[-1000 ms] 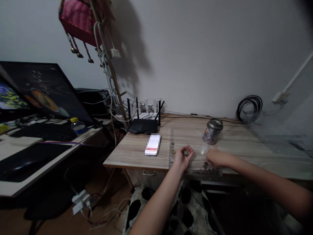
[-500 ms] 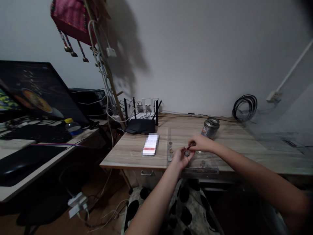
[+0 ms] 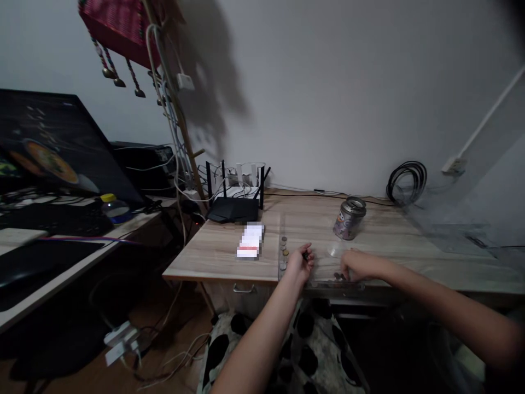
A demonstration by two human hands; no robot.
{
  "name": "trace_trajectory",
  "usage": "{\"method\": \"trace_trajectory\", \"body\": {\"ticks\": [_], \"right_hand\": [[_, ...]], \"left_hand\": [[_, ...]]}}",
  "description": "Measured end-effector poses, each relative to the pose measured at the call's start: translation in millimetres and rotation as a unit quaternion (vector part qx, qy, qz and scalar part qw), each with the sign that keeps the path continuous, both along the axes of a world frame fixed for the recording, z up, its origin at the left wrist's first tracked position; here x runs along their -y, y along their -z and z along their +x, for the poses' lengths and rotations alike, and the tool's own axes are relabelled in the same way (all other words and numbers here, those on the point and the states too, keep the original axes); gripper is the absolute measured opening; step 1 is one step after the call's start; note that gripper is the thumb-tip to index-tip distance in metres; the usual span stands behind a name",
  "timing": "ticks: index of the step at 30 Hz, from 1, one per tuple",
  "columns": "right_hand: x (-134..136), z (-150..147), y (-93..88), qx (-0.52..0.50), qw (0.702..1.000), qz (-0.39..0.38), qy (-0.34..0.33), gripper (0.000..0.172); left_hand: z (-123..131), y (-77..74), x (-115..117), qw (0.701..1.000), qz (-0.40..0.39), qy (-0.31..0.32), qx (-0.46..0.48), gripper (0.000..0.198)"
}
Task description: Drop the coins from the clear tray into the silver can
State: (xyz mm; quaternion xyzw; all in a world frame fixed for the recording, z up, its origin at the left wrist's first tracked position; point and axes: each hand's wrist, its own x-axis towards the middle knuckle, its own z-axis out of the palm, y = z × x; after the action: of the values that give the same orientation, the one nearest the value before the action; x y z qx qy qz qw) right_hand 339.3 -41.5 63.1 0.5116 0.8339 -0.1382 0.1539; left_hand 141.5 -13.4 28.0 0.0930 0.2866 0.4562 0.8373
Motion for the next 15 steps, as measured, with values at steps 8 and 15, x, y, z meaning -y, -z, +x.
{"method": "trace_trajectory", "body": {"ticks": [8,15], "right_hand": [[-1,-8,-4.2,-0.076,0.996,-0.027,0.045,0.015],[-36,-13,-36.7,-0.298,0.948,0.069,0.084,0.013]], "left_hand": [[-3,-8.5,-1,0.998,-0.044,0.038,-0.005,0.011],[-2,-42.0,-44,0.995,0.051,0.078,-0.024,0.019]]}}
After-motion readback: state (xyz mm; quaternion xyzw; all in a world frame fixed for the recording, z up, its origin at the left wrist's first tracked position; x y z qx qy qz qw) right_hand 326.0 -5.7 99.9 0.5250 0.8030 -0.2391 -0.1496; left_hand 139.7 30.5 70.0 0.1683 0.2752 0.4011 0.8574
